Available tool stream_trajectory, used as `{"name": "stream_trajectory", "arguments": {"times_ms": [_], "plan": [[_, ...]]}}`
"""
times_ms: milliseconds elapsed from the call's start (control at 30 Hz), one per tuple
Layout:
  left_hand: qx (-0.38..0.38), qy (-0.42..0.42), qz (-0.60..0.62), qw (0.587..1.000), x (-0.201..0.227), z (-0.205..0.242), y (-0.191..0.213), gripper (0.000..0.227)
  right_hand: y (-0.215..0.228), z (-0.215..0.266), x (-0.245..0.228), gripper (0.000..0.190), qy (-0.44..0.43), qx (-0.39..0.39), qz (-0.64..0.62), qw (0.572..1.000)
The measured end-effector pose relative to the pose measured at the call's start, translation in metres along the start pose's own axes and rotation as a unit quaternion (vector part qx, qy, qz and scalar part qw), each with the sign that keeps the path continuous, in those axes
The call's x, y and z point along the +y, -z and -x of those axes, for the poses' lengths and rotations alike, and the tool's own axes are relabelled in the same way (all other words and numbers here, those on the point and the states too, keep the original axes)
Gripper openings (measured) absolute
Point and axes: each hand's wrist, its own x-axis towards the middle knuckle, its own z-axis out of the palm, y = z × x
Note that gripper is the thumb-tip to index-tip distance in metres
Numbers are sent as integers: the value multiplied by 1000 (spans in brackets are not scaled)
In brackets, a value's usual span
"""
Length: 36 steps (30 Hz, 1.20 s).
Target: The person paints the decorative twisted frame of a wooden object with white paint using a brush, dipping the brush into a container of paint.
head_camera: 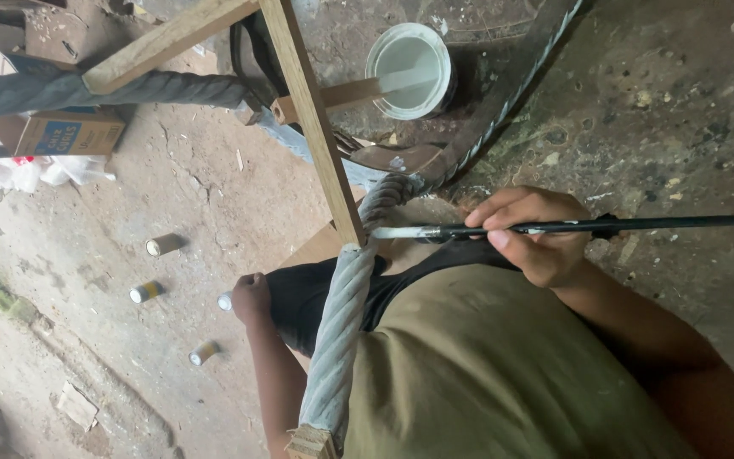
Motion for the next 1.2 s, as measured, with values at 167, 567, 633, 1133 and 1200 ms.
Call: {"name": "stream_trajectory", "arguments": {"times_ms": [167,567,633,1133,1200], "plan": [[0,9,9,1000,3,2,2,36,-11,2,19,13,-19,-14,-9,1000],[18,16,18,1000,-6,1,-1,36,-10,-43,10,13,-35,-30,-15,999],[19,17,20,999,-9,2,-1,37,-8,-52,8,12,-34,-46,-8,998],[33,74,32,996,-10,21,-8,38,-18,-101,3,10,-72,-174,-13,982],[38,73,41,996,-12,29,-10,37,-7,-109,6,13,-58,-166,24,984]]}}
